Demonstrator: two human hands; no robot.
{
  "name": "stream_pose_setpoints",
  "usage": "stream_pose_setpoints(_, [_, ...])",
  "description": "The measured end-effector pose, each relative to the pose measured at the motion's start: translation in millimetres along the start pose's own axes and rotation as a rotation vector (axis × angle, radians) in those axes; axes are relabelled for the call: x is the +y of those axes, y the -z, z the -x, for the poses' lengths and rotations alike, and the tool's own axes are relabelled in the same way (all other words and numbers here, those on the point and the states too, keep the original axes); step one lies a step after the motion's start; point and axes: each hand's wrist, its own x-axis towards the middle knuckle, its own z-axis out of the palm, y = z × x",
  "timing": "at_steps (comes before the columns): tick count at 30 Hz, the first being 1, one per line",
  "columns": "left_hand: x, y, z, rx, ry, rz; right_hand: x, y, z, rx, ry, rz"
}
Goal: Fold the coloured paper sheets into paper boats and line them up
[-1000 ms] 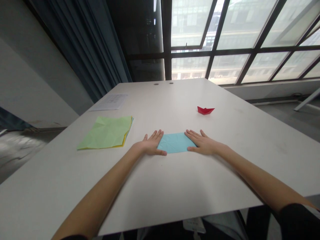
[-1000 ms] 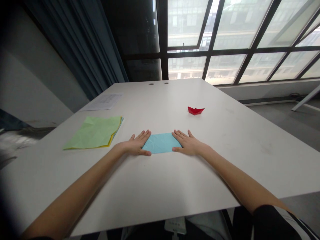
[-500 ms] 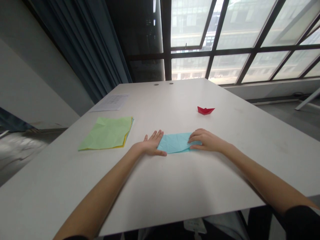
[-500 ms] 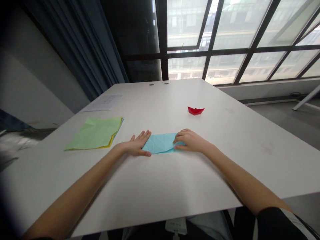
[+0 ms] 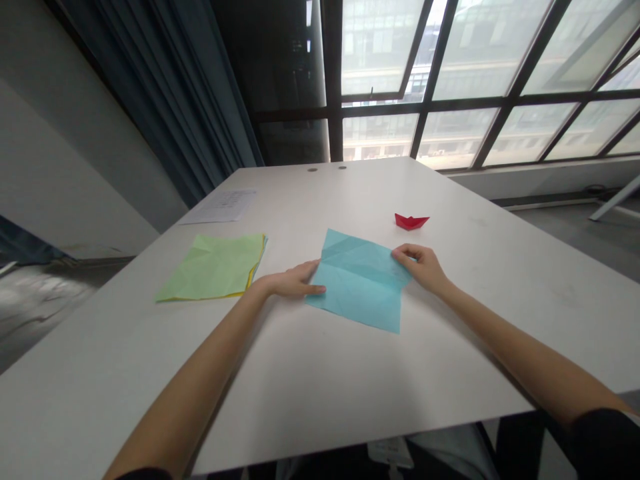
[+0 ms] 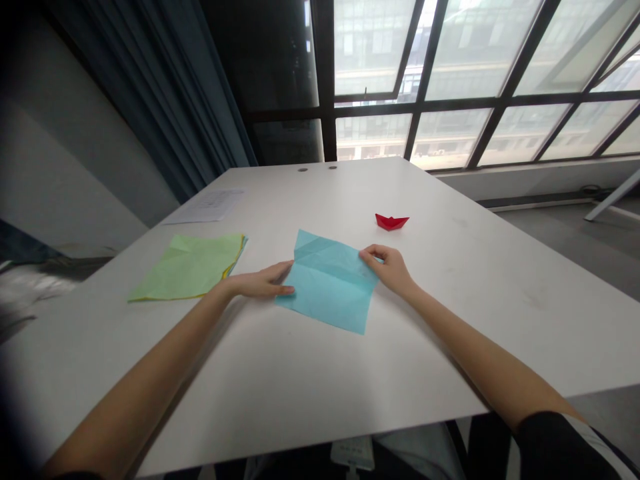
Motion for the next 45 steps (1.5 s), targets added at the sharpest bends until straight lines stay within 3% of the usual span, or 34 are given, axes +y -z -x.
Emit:
stream_pose_setpoints(4, [-8,-7.8,-3,0.033,0.227,-0.157,22,3,-10,0.114,-0.118,0.001])
stream_pose_setpoints(8, [-15,-8.9,-2,0.042,0.288,-0.194,36,11,-12,0.088,-0.145,0.204])
stream_pose_setpoints(15, [-7,-0.1,1,0.018,0.271,-0.137,37,16,-11,-0.019,-0.115,0.394])
stream_pose_setpoints(24, [-12,-8.5,-7,0.189,0.272,-0.205,46,18,-13,-0.200,-0.016,0.617])
stream_pose_setpoints(32, [-22,-1.5,-1,0.137,0.248,-0.207,49,23,-13,-0.347,0.110,0.623])
stream_pose_setpoints(39, [-15,0.9,-2,0.162,0.211,-0.181,51,23,-13,-0.349,0.097,0.574])
stream_pose_setpoints(45, [-12,2.0,-5,0.219,0.143,-0.027,48,21,-13,-0.332,0.096,0.576])
